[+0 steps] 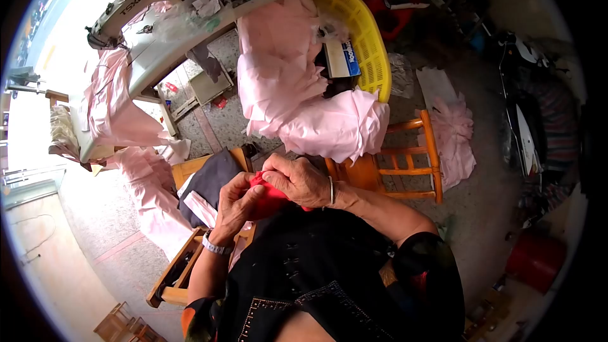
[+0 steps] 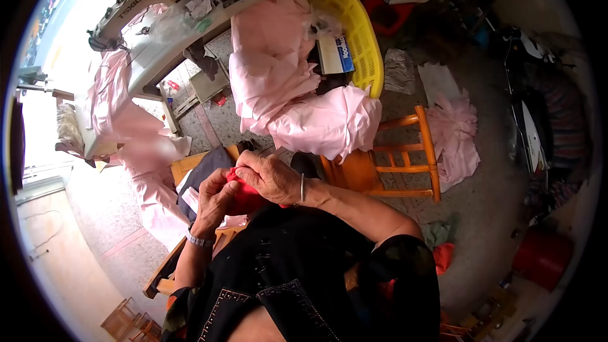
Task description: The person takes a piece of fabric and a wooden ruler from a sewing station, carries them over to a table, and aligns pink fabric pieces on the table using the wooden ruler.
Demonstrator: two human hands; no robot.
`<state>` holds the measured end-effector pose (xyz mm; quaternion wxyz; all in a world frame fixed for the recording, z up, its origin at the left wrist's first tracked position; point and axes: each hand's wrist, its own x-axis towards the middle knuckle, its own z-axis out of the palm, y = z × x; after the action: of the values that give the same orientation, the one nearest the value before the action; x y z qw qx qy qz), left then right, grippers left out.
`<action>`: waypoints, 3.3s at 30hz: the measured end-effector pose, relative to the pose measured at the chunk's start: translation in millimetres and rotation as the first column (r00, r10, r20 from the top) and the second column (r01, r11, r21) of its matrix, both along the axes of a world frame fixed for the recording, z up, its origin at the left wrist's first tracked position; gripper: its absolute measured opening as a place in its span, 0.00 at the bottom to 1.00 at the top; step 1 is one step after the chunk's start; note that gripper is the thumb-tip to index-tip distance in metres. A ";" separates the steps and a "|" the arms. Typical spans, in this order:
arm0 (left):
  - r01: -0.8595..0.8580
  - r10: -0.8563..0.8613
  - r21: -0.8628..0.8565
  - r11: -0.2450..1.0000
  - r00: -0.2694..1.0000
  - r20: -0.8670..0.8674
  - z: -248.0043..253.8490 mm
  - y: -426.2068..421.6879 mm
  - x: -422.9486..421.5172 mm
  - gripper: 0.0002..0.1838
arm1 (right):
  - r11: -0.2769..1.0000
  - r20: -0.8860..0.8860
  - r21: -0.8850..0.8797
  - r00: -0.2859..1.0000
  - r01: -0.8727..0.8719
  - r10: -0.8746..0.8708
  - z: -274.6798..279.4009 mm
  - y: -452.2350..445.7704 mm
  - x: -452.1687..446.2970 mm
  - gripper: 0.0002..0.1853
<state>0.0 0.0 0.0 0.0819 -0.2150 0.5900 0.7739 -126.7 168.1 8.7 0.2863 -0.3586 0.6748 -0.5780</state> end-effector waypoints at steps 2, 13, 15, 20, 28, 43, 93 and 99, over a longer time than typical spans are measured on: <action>-0.025 0.025 0.000 1.000 1.000 -0.007 -5.3 -3.1 -9.6 0.11 | 0.999 -0.103 -0.025 0.994 0.038 -0.040 -12.2 -1.2 -7.1 0.09; 0.274 -0.267 -0.776 0.568 0.953 0.142 -76.2 -71.3 -202.8 0.06 | 0.954 -0.024 0.284 0.996 0.093 -0.090 -147.1 -20.0 -188.9 0.08; 0.242 -0.174 -0.777 0.582 0.970 0.172 -90.4 -74.0 -229.1 0.07 | 0.910 -0.014 0.385 0.987 0.154 -0.161 -169.9 -24.4 -228.2 0.09; 0.134 -0.069 -0.877 0.462 0.991 0.115 -137.5 -78.6 -282.2 0.07 | 0.909 -0.295 0.342 0.946 0.238 -0.137 -252.7 -73.3 -302.6 0.19; 0.122 -0.044 -0.970 0.209 0.992 0.115 -187.2 -69.5 -296.0 0.05 | 0.554 0.124 0.754 0.904 -0.353 0.408 -260.1 -109.8 -301.2 0.23; 0.146 -0.033 -0.987 0.069 0.989 0.144 -199.1 -68.8 -287.5 0.07 | 0.543 -0.021 0.814 0.924 -0.206 0.382 -324.1 -123.8 -286.4 0.18; -0.015 -0.009 -0.999 0.044 1.000 -0.015 -211.4 -67.0 -289.9 0.11 | 0.544 -0.151 0.834 0.908 -0.096 0.392 -421.8 -110.4 -265.0 0.19; -0.017 -0.009 -0.997 0.072 1.000 -0.018 -211.2 -66.5 -288.7 0.12 | 0.284 0.099 0.920 0.863 -0.269 0.495 -381.9 -42.0 -319.8 0.23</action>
<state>-288.7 -66.5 -211.2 -0.0943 -0.2074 0.9593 0.1670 -446.6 126.0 -373.2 0.4932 -0.3498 0.7963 0.0162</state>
